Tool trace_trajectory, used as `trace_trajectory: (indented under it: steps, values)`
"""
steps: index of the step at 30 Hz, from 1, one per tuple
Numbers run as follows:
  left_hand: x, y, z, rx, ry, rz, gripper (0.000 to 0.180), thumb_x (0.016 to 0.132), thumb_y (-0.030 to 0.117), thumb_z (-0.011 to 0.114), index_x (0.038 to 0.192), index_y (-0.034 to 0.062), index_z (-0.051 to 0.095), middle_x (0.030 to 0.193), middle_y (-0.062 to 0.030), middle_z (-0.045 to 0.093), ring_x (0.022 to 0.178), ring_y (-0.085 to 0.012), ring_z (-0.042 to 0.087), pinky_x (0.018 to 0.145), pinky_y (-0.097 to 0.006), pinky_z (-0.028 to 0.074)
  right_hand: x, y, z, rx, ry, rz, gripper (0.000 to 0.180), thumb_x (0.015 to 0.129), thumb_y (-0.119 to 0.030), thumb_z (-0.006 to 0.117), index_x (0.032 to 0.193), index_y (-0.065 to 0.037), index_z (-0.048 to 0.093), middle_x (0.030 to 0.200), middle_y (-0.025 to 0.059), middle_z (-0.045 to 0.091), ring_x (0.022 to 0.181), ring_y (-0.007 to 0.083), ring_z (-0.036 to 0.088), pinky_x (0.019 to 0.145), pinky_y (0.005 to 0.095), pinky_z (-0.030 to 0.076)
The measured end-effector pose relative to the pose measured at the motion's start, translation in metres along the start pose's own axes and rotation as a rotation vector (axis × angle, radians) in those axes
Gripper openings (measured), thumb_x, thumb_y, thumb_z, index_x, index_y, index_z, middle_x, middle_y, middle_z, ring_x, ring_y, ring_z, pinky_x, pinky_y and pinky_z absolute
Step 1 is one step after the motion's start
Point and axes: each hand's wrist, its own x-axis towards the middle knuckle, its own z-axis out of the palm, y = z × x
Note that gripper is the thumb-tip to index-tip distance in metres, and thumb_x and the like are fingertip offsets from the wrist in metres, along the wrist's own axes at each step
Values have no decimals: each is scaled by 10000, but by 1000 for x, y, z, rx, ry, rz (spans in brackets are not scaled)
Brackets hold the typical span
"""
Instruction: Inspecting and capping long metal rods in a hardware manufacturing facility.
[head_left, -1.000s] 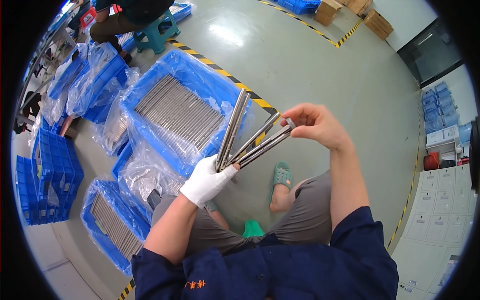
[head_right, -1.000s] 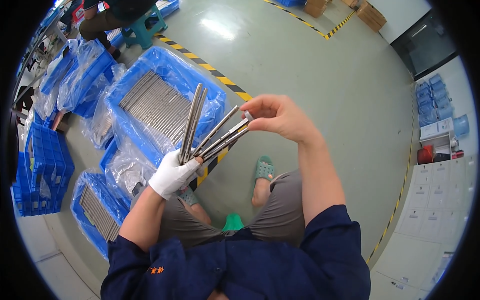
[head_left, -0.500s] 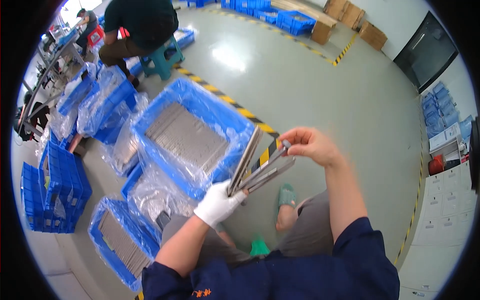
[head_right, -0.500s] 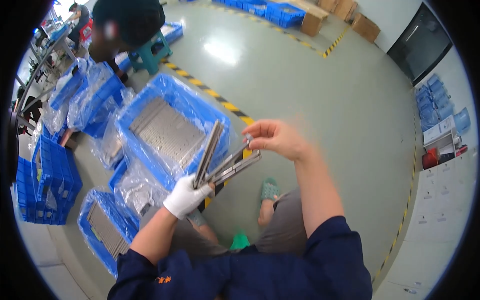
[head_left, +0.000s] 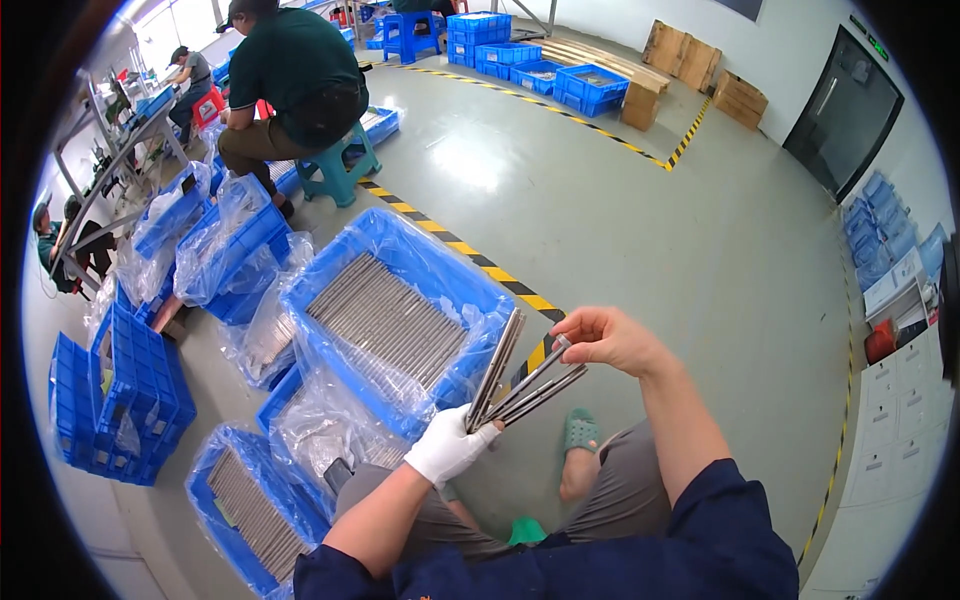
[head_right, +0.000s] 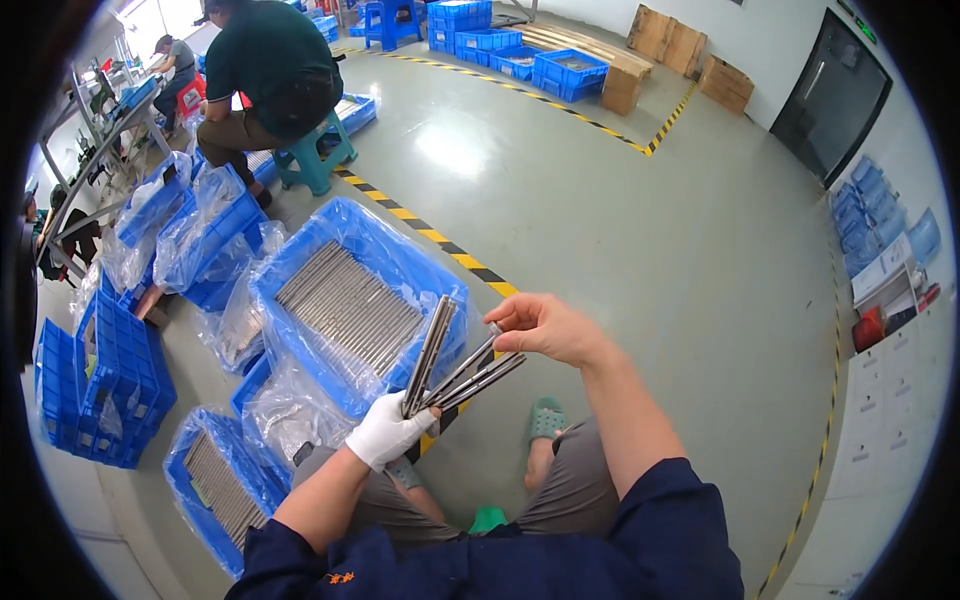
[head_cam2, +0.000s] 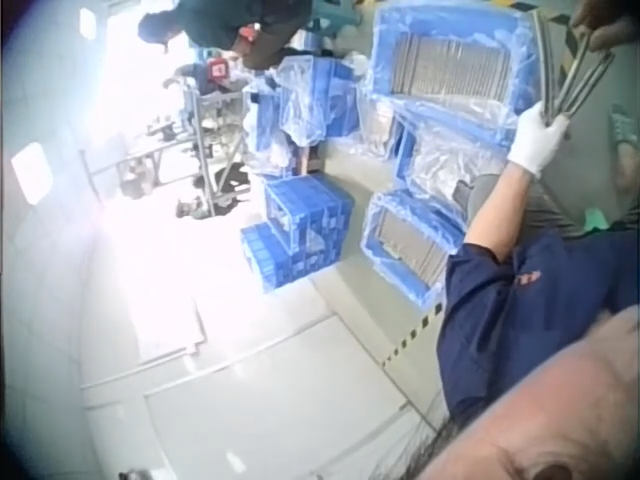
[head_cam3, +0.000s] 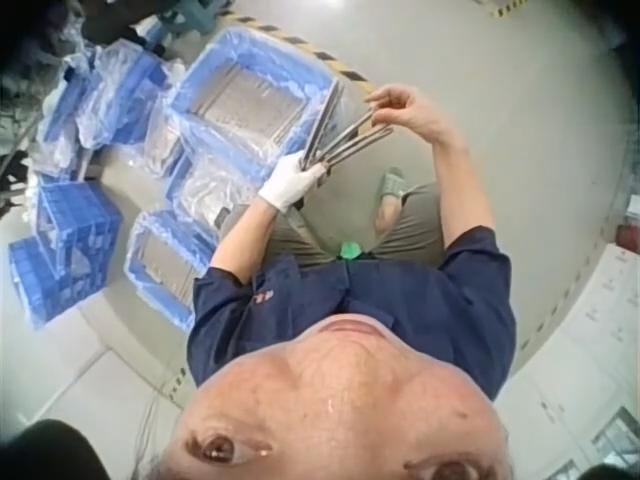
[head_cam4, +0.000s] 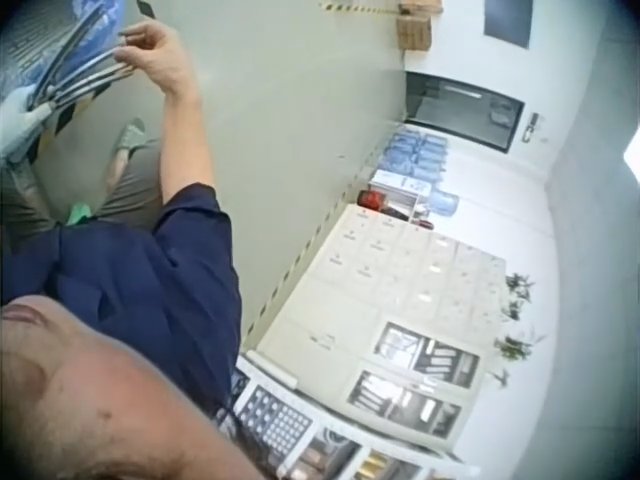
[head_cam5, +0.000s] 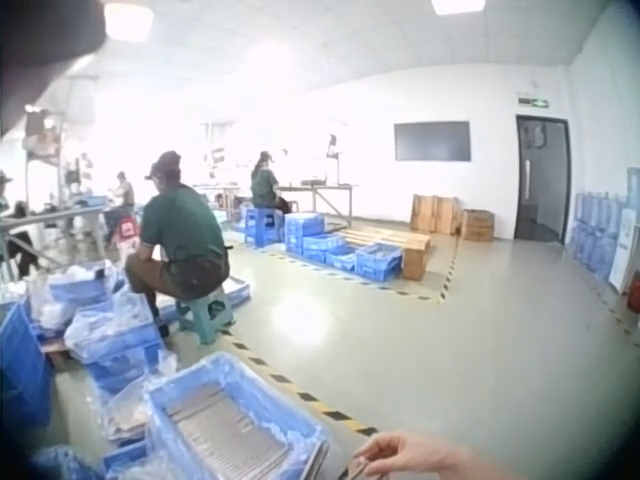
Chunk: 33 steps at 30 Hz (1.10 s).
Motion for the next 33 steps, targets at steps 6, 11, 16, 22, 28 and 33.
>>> trace_trajectory:
  steps: [6, 11, 16, 22, 28, 33]
  values:
    - [1, 5, 1, -251, -27, 58, 319, 934, 323, 527, 1067, 37, 574, 714, -29, 602, 594, -79, 512, 540, -234, 406, 7, 7, -4, -24, 105, 49, 285, 794, -31, 669, 1070, -14, 601, 907, 53, 650, 817, 115, 619, 755, 260, 512]
    - [5, 4, -6, -73, 1, -150, 398, 927, 395, 488, 1039, 22, 570, 724, -31, 564, 601, -90, 501, 515, -275, 440, 9, 6, -8, -72, 26, 0, 251, 821, -69, 639, 1062, -9, 597, 863, 47, 634, 789, 118, 616, 747, 260, 513]
    - [-4, 1, -6, -317, -191, -176, 360, 931, 397, 490, 943, 48, 576, 678, 9, 529, 550, -48, 449, 481, -211, 371, 8, 3, -12, 49, 175, 17, 259, 836, -105, 635, 1074, -10, 598, 901, 60, 642, 802, 127, 619, 759, 270, 512]
    - [-7, 12, -2, -352, -385, -98, 400, 923, 463, 491, 924, 73, 579, 652, 20, 530, 513, -39, 430, 445, -202, 328, 12, 12, -5, 227, -46, -82, 261, 849, -94, 618, 1095, -9, 595, 964, 86, 652, 860, 160, 636, 805, 298, 516]
    - [-11, 10, -7, -418, -469, -170, 405, 915, 456, 515, 947, 60, 594, 650, 5, 554, 494, -49, 449, 436, -204, 334, 8, 9, -13, 127, -117, -70, 270, 827, -24, 618, 1093, 15, 587, 980, 110, 647, 879, 189, 636, 821, 331, 526]
    - [-11, 8, -4, -415, -481, -148, 426, 907, 473, 525, 953, 57, 606, 659, 4, 557, 503, -47, 453, 450, -202, 345, 4, 0, -14, 47, -132, -50, 356, 749, 0, 726, 1082, -11, 600, 984, 76, 651, 898, 141, 619, 822, 290, 502]
